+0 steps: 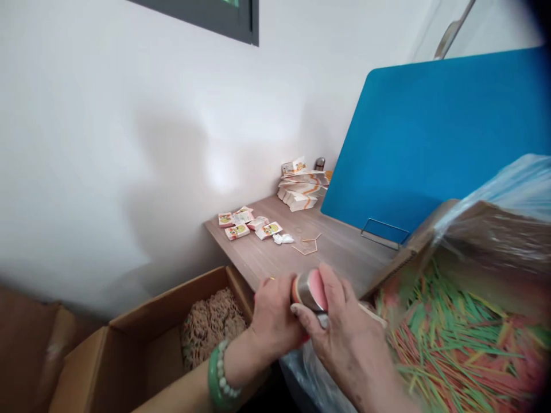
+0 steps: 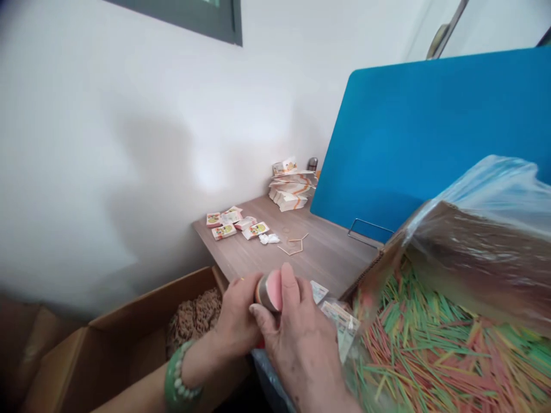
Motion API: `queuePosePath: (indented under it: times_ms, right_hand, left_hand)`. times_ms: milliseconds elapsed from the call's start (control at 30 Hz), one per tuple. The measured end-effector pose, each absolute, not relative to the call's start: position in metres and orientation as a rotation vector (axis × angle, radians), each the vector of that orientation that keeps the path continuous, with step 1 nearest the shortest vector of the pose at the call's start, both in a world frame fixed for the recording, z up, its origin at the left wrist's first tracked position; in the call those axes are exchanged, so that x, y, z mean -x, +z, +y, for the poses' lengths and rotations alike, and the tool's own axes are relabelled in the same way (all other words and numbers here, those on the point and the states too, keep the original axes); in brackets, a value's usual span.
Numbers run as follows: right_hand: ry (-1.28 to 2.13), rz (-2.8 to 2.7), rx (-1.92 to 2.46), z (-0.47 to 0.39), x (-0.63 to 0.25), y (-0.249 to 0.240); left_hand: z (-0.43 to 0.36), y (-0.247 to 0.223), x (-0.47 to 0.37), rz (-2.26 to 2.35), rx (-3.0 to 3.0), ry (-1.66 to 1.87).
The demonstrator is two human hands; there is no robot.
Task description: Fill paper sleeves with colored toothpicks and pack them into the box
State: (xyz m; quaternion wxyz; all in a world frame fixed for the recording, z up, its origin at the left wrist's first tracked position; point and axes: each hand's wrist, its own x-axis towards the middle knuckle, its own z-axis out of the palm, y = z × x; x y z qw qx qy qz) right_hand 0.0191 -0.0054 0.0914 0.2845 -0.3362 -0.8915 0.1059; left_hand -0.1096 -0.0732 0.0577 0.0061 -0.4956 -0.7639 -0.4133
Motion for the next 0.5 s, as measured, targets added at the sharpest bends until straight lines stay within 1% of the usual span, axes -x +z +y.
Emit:
queuePosePath:
  times_ms: [100, 200, 300, 367, 500]
  right_hand:
    - [0.147, -2.389, 1.016, -0.024, -0.033, 0.091]
    - [0.143, -2.329, 1.101, -0.033, -0.056, 0.092]
    - [0.142, -2.250, 1.234, -0.042, -0.079, 0.096]
    - [0.124, -2.220, 1.332, -0.049, -0.088, 0.098]
    - [0.000, -2.202, 1.430, -0.066, -0.093, 0.099]
  left_hand:
    - [-0.086, 0.054, 0.071, -2.368, 1.577, -1.194]
    - [-0.094, 0.050, 0.044, -2.352, 1.679, -1.142]
    - [-0.104, 0.040, 0.020, -2.317, 1.729, -1.314]
    - [-0.107, 0.024, 0.006, -2.247, 1.675, -1.421]
    - [-0.101, -0.010, -0.015, -2.105, 1.537, -1.386]
